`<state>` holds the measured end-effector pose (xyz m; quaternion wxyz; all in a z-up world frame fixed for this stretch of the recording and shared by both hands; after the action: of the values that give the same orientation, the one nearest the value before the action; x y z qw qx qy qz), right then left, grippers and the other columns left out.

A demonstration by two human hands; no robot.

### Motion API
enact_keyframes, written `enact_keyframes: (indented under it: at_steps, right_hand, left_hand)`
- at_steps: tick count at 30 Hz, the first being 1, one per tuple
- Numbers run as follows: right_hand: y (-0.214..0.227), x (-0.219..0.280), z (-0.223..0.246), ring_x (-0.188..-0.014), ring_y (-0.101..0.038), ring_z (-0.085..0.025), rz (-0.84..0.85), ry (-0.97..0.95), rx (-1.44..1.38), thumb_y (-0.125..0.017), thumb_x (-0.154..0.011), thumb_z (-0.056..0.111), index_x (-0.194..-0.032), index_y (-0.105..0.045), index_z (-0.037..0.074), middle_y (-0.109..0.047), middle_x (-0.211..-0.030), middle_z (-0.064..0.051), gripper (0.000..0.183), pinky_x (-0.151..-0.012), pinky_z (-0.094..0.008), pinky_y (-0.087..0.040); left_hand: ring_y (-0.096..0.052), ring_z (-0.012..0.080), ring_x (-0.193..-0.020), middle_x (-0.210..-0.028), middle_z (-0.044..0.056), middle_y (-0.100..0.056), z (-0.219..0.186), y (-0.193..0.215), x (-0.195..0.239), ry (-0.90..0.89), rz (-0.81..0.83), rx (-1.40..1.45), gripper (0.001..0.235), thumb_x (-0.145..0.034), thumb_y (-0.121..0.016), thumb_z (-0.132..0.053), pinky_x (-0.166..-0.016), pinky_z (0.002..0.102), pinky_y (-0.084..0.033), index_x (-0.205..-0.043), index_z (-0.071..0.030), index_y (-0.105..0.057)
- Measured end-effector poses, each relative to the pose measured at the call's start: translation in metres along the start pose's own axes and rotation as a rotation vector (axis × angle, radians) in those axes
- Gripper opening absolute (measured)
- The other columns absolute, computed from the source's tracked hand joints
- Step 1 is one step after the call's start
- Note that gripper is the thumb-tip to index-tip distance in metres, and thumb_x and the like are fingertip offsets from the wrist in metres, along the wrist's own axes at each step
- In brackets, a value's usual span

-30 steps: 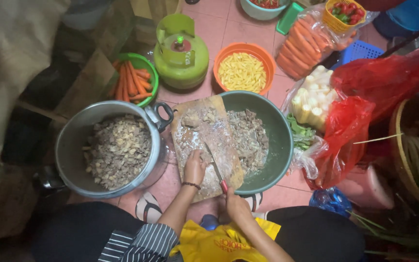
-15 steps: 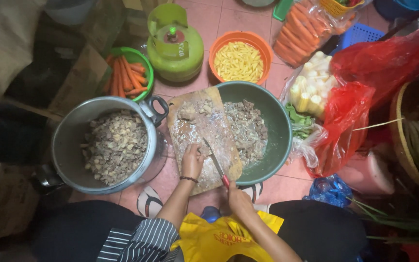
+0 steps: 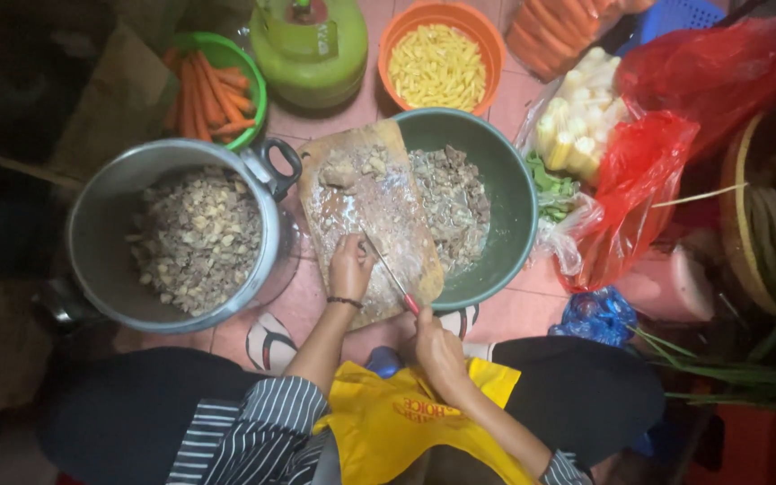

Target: Cutting cooked meat into smaller pieces on a wooden cutting board and sorting them into a pot.

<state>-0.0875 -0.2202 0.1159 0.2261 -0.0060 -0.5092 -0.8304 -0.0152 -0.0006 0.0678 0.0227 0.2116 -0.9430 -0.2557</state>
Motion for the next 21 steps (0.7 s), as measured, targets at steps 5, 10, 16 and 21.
enact_keyframes:
  at_steps: [5, 10, 16, 21]
  right_hand:
    - [-0.007, -0.006, -0.008, -0.077, -0.07, -0.049, 0.046, -0.043, 0.134, -0.038, -0.099, 0.011, -0.117, -0.046, 0.002, -0.07, -0.087, -0.03, 0.022, -0.063, -0.059, -0.054]
    - [-0.015, -0.031, 0.0, -0.08, -0.069, -0.051, -0.023, -0.017, 0.01, -0.037, -0.107, 0.014, -0.111, -0.053, 0.002, -0.07, -0.088, -0.033, 0.021, -0.07, -0.061, -0.053]
    - [-0.035, -0.075, 0.01, -0.085, -0.07, -0.049, 0.014, -0.06, 0.03, -0.033, -0.104, 0.015, -0.122, -0.053, -0.001, -0.07, -0.09, -0.033, 0.031, -0.072, -0.059, -0.054]
    - [-0.018, -0.044, -0.006, -0.075, -0.071, -0.044, 0.109, -0.38, -0.541, -0.032, -0.113, 0.029, -0.102, -0.067, 0.0, -0.072, -0.079, -0.028, 0.047, -0.067, -0.058, -0.052]
  left_hand:
    - [-0.068, 0.0308, -0.078, -0.098, 0.017, -0.064, 0.004, -0.007, -0.001, 0.038, 0.024, -0.061, 0.038, -0.076, -0.074, 0.001, -0.071, 0.042, -0.056, -0.112, -0.003, -0.063]
    - [-0.065, 0.0343, -0.079, -0.094, 0.018, -0.064, 0.011, -0.01, -0.008, 0.001, 0.05, -0.088, 0.034, -0.073, -0.071, 0.003, -0.071, 0.045, -0.054, -0.106, 0.0, -0.063]
    - [-0.064, 0.0367, -0.079, -0.087, 0.02, -0.063, 0.013, -0.009, -0.01, 0.029, 0.049, -0.118, 0.028, -0.075, -0.067, 0.004, -0.075, 0.048, -0.053, -0.103, 0.0, -0.063]
    - [-0.063, 0.0442, -0.086, -0.1, 0.025, -0.063, -0.02, 0.004, -0.004, -0.116, -0.064, -0.132, 0.031, -0.073, -0.069, 0.004, -0.074, 0.05, -0.052, -0.103, 0.002, -0.061]
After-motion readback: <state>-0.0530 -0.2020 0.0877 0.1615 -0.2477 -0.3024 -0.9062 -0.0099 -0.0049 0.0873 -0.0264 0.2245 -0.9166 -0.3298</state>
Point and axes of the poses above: each hand's wrist, its own x-axis away from the middle knuckle, its own y-axis out of the back of the hand, z = x × y, the point moved 4 cm from there along -x, towards the middle knuckle
